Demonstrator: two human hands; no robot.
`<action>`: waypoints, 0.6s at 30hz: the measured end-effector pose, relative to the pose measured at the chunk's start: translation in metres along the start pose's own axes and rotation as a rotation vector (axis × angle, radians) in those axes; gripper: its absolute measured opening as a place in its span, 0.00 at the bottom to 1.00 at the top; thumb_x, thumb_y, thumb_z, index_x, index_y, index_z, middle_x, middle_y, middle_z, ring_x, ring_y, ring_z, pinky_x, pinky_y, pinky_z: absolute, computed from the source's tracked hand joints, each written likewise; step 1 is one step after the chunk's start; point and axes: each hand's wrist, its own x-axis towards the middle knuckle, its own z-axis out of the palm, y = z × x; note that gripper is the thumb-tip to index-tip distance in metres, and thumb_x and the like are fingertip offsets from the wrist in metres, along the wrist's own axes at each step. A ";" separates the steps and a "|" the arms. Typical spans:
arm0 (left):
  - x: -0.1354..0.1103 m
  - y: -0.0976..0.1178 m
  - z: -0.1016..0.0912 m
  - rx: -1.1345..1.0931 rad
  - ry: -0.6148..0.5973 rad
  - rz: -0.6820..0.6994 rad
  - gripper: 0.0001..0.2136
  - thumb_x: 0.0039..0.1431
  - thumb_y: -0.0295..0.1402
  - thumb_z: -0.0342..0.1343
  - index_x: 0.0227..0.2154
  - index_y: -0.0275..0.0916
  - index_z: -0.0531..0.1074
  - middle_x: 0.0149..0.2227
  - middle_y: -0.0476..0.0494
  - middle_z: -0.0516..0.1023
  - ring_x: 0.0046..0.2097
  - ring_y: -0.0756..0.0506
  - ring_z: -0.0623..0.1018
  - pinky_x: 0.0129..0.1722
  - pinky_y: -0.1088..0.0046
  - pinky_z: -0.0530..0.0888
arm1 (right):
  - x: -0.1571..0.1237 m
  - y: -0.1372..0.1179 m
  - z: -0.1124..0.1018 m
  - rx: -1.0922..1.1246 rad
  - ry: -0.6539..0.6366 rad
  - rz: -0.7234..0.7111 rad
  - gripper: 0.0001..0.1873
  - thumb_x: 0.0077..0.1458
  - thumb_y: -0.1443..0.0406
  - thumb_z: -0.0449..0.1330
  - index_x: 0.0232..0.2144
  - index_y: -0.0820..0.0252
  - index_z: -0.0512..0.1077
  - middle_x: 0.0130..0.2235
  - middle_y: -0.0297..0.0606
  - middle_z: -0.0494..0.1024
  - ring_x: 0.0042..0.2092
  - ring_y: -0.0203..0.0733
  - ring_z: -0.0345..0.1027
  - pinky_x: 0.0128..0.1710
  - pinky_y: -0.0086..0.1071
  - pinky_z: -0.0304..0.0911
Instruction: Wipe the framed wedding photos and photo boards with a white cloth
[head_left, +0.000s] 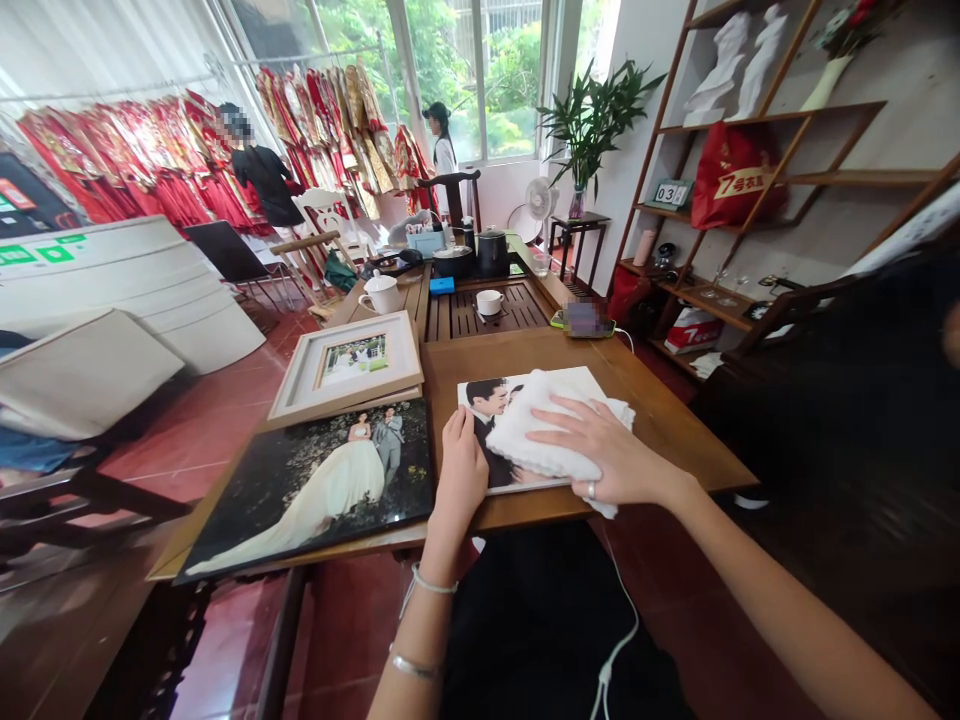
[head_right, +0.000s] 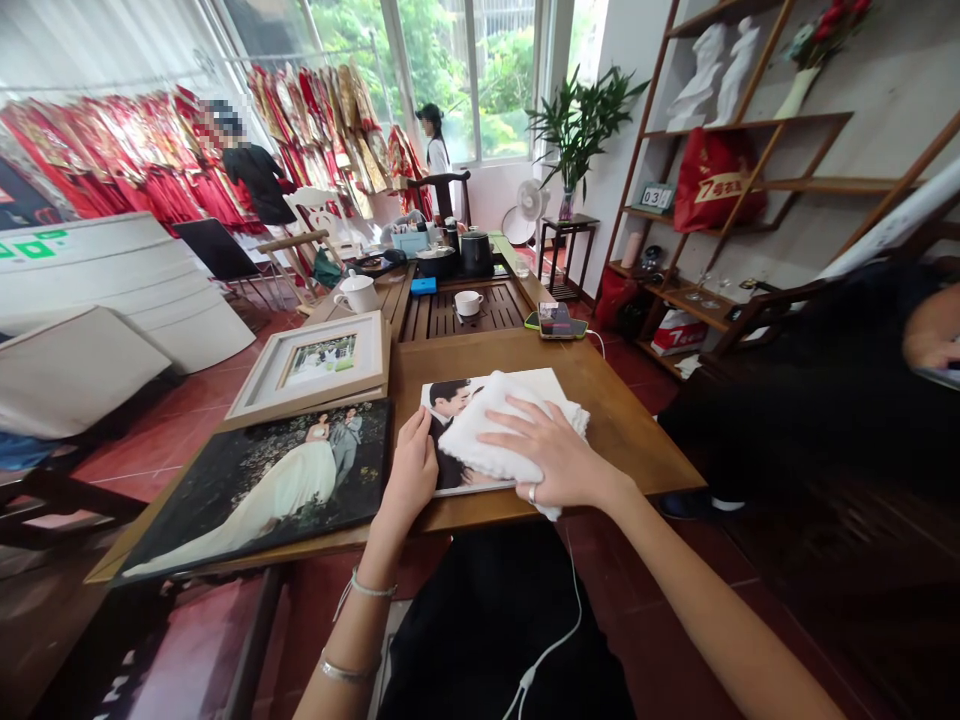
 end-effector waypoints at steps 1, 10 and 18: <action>0.000 0.001 0.000 -0.005 -0.002 0.004 0.24 0.58 0.23 0.45 0.57 0.33 0.66 0.62 0.31 0.64 0.65 0.38 0.60 0.67 0.54 0.54 | -0.008 -0.001 -0.002 0.011 0.002 -0.005 0.42 0.41 0.68 0.61 0.61 0.42 0.62 0.66 0.33 0.58 0.66 0.58 0.45 0.60 0.58 0.44; 0.005 0.007 -0.002 -0.042 -0.024 -0.023 0.20 0.54 0.21 0.47 0.50 0.35 0.71 0.60 0.33 0.66 0.64 0.40 0.62 0.67 0.56 0.55 | -0.015 0.057 0.004 -0.008 0.149 0.245 0.35 0.48 0.66 0.58 0.60 0.45 0.64 0.63 0.35 0.64 0.64 0.59 0.53 0.57 0.58 0.54; 0.011 0.007 0.002 -0.056 -0.001 -0.076 0.19 0.56 0.23 0.47 0.50 0.34 0.70 0.61 0.32 0.65 0.66 0.39 0.61 0.67 0.56 0.54 | 0.048 0.065 0.010 -0.084 0.114 0.313 0.32 0.50 0.64 0.57 0.60 0.48 0.64 0.63 0.36 0.64 0.63 0.61 0.52 0.55 0.59 0.53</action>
